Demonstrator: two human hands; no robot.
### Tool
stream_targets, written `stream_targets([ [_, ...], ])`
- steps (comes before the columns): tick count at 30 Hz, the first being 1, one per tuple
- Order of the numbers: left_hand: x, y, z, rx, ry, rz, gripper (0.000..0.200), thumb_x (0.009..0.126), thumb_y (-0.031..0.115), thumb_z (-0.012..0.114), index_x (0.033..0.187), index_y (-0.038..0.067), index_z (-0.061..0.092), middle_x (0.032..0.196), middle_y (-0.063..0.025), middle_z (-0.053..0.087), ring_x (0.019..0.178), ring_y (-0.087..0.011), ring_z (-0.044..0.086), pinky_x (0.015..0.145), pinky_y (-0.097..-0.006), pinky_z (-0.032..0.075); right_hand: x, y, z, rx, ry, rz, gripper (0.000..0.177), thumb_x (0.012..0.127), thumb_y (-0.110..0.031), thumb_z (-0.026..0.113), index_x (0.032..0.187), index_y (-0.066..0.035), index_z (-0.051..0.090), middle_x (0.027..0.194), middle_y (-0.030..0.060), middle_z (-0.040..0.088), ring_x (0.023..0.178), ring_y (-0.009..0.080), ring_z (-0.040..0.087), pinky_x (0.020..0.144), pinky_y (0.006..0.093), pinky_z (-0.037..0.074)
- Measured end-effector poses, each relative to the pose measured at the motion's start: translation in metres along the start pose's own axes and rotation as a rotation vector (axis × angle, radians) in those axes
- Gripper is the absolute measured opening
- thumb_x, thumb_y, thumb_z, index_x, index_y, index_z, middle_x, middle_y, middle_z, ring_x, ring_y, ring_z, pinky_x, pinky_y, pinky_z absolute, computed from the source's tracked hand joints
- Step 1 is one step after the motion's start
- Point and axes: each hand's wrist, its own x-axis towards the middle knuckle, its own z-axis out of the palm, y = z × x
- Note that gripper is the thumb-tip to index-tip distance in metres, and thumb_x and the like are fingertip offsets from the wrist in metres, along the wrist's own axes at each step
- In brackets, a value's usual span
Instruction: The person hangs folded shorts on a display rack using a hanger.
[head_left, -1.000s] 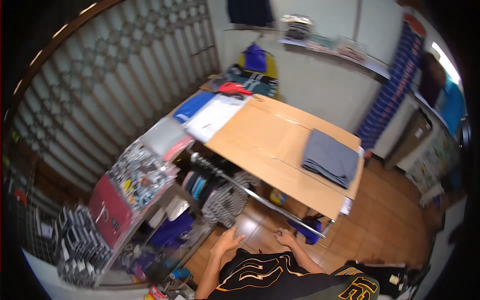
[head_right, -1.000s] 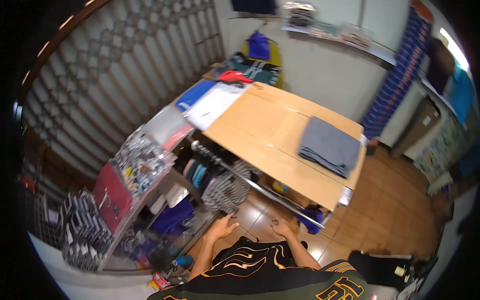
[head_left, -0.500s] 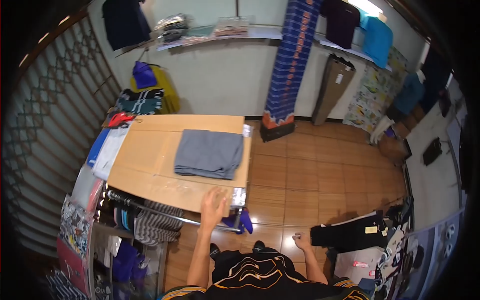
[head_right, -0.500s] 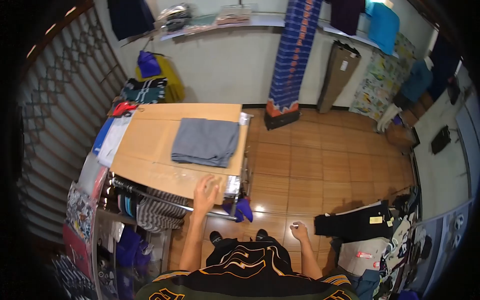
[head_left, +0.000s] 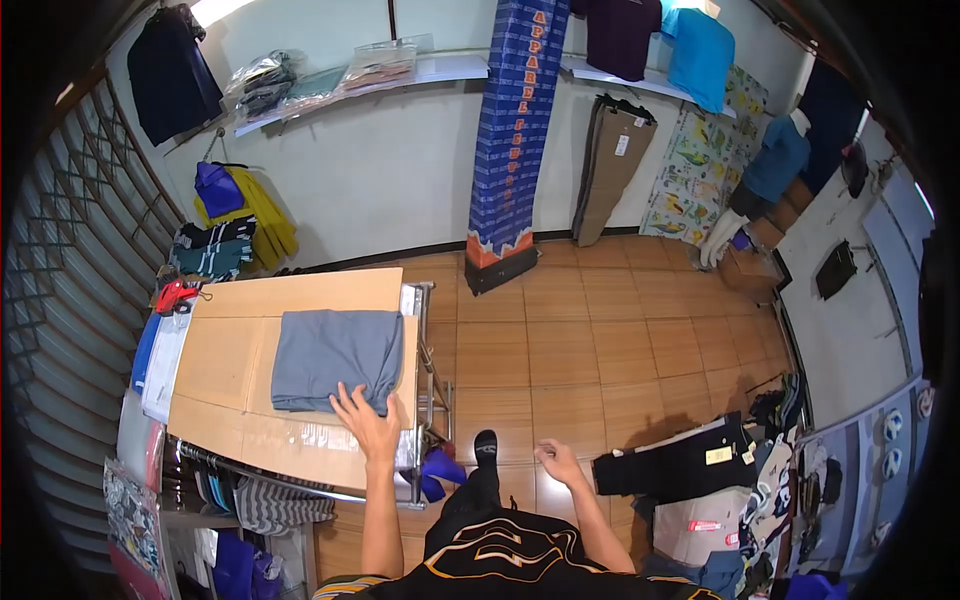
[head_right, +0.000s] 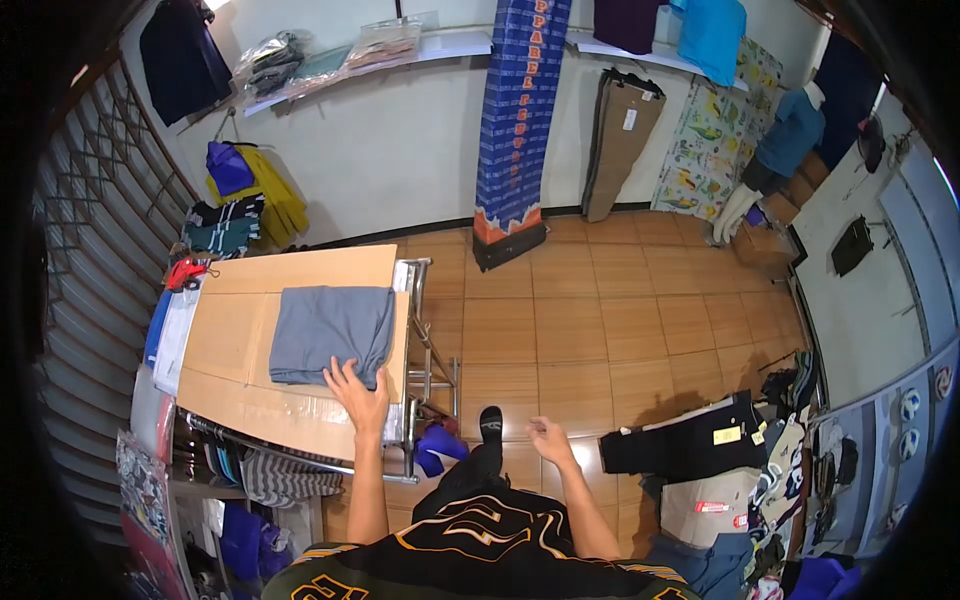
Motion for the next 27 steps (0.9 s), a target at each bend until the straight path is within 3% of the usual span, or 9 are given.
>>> stream_targets([
  [6, 0.006, 0.003, 0.000, -0.110, 0.079, -0.088, 0.047, 0.072, 0.017, 0.079, 0.102, -0.003, 0.049, 0.142, -0.0348, 0.037, 0.137, -0.0540, 0.025, 0.113, -0.0589, 0.024, 0.095, -0.133, 0.002, -0.071, -0.178, -0.163, 0.039, 0.090, -0.022, 0.068, 0.120, 0.002, 0.062, 0.107, 0.0199, 0.071, 0.095, 0.0253, 0.069, 0.085, 0.0358, 0.054],
  [16, 0.014, 0.002, 0.002, -0.071, 0.105, -0.210, 0.046, 0.067, 0.022, 0.081, 0.093, 0.000, 0.050, 0.140, -0.0290, 0.045, 0.135, -0.0530, 0.032, 0.109, -0.0565, 0.030, 0.222, -0.337, 0.065, 0.000, -0.517, -0.595, 0.029, 0.092, -0.013, 0.063, 0.117, 0.003, 0.062, 0.104, 0.0197, 0.071, 0.089, 0.0238, 0.070, 0.080, 0.0350, 0.055],
  [21, 0.017, 0.010, -0.003, -0.068, 0.108, -0.243, 0.047, 0.065, 0.022, 0.082, 0.093, 0.002, 0.051, 0.139, -0.0248, 0.048, 0.134, -0.0518, 0.034, 0.108, -0.0540, 0.034, 0.238, -0.383, 0.115, 0.013, -0.657, -0.728, 0.028, 0.091, -0.012, 0.064, 0.115, 0.003, 0.063, 0.103, 0.0185, 0.072, 0.089, 0.0248, 0.071, 0.080, 0.0345, 0.055],
  [27, 0.022, 0.016, -0.011, -0.033, 0.137, -0.271, 0.051, 0.069, 0.037, 0.086, 0.089, 0.002, 0.054, 0.137, -0.0222, 0.051, 0.134, -0.0475, 0.038, 0.108, -0.0521, 0.035, 0.248, -0.421, 0.177, -0.048, -0.880, -0.880, 0.029, 0.090, -0.010, 0.063, 0.116, 0.003, 0.062, 0.105, 0.0193, 0.071, 0.092, 0.0296, 0.070, 0.083, 0.0377, 0.054],
])
